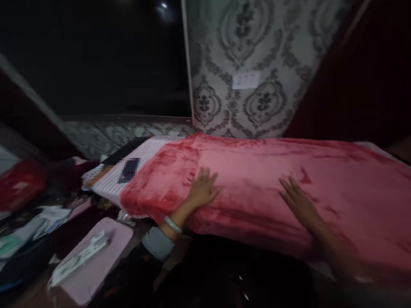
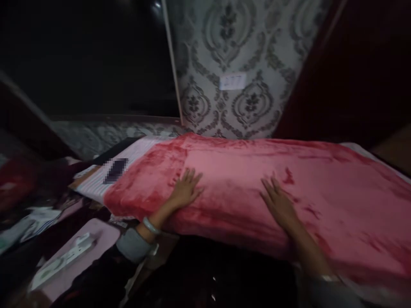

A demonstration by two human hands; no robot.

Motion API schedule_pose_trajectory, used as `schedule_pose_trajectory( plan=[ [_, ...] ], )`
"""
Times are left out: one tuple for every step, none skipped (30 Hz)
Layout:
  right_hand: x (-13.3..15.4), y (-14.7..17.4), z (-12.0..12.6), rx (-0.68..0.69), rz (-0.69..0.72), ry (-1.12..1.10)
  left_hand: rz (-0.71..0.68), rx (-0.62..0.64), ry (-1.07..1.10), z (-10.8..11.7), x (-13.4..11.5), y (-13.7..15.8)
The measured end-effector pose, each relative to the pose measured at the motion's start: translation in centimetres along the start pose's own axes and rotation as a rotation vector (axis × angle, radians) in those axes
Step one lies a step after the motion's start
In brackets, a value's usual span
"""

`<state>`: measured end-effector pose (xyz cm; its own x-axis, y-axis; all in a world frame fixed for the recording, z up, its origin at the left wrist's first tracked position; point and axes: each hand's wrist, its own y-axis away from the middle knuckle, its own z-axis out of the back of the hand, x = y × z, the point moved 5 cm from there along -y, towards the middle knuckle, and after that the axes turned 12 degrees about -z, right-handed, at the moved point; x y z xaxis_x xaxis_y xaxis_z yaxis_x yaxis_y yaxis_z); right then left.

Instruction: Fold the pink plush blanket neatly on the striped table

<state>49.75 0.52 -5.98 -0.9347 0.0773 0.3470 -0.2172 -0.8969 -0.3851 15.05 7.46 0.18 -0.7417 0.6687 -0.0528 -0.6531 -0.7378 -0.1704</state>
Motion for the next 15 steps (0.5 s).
schedule_pose_trajectory(
  plan=[
    [-0.3, -0.2, 0.2, 0.017, -0.067, -0.031, 0.003, 0.017, -0.003, 0.2, 0.0, -0.3],
    [-0.5, -0.4, 0.4, 0.027, -0.106, -0.065, 0.011, 0.032, -0.003, 0.3, 0.1, -0.6],
    [-0.5, -0.6, 0.6, 0.034, -0.123, -0.091, 0.016, 0.044, -0.005, 0.4, 0.1, -0.9],
    [-0.4, -0.7, 0.9, 0.037, -0.130, -0.112, 0.021, 0.056, -0.003, 0.5, 0.1, -1.1],
    [-0.3, -0.8, 1.1, 0.041, -0.141, -0.125, 0.025, 0.067, 0.000, 0.5, 0.1, -1.1],
    [-0.1, -0.9, 1.3, 0.050, -0.152, -0.129, 0.026, 0.073, 0.004, 0.5, 0.1, -1.2],
    [0.1, -0.9, 1.4, 0.063, -0.164, -0.127, 0.023, 0.074, 0.007, 0.6, 0.0, -1.1],
    [0.2, -0.9, 1.4, 0.079, -0.175, -0.122, 0.019, 0.071, 0.009, 0.6, 0.0, -1.1],
    [0.3, -0.9, 1.5, 0.095, -0.184, -0.120, 0.014, 0.064, 0.010, 0.7, 0.0, -1.1],
    [0.3, -0.9, 1.5, 0.108, -0.190, -0.123, 0.009, 0.055, 0.009, 0.8, -0.1, -1.0],
    [0.3, -0.9, 1.5, 0.118, -0.193, -0.132, 0.005, 0.048, 0.007, 0.9, -0.1, -1.0],
    [0.3, -0.9, 1.5, 0.125, -0.193, -0.147, 0.003, 0.044, 0.005, 0.9, -0.1, -1.0],
    [0.3, -0.9, 1.6, 0.128, -0.192, -0.165, 0.002, 0.044, 0.004, 0.9, 0.0, -1.0],
    [0.2, -0.9, 1.7, 0.130, -0.192, -0.183, 0.002, 0.043, 0.001, 0.9, 0.0, -1.0],
    [0.2, -0.9, 1.8, 0.133, -0.192, -0.199, 0.002, 0.041, -0.002, 1.0, 0.0, -1.1]
  ],
)
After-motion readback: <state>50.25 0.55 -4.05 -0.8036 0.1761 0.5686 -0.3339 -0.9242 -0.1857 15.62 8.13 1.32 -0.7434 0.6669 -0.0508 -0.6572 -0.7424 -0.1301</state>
